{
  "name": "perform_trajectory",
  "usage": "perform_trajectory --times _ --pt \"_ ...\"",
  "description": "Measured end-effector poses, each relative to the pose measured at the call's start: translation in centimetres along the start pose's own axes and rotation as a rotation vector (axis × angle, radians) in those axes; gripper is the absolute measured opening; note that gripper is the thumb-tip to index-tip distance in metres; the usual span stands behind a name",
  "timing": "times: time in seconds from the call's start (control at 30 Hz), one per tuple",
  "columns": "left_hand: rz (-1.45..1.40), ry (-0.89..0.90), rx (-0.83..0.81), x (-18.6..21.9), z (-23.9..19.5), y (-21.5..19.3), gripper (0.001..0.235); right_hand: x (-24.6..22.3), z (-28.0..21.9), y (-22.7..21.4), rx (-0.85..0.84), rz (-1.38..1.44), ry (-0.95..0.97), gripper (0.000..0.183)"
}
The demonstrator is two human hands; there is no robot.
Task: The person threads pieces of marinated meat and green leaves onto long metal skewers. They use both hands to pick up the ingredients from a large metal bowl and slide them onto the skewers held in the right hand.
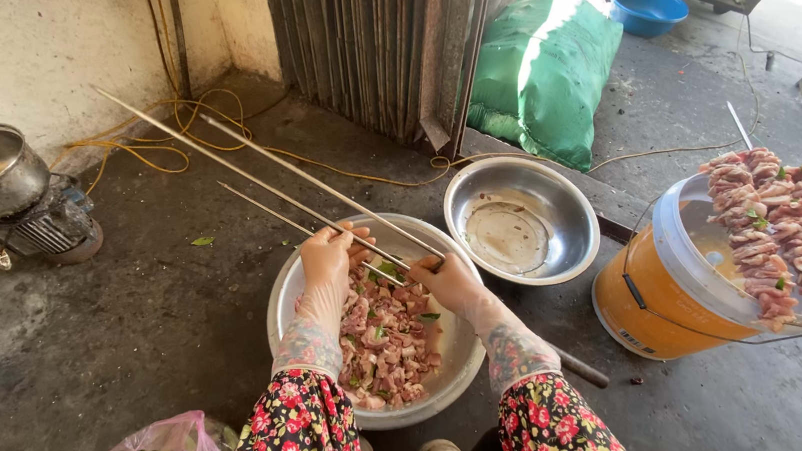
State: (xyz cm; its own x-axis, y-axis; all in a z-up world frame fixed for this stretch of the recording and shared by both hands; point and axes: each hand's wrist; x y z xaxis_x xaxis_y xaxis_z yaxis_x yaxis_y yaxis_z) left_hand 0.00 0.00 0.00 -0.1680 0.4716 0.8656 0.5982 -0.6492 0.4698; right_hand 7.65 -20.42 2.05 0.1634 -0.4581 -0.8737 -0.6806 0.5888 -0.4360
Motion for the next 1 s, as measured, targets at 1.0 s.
perform_trajectory --times 1.0 --pt "1.452 0.694 -0.421 -0.1 -3.7 5.9 0.015 1.9 1.9 0.2 0.301 0.087 -0.244 0.031"
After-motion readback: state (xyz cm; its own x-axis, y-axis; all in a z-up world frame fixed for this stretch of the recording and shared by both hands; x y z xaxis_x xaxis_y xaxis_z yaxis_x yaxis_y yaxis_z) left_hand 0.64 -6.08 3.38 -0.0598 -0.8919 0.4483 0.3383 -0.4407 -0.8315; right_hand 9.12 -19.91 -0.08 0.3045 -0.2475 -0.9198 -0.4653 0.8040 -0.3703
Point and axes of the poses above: each hand's wrist, its own z-axis towards the middle knuckle, its own y-axis out of the palm, x = y × z, and after that the axes turned 5 degrees about -x, right-handed
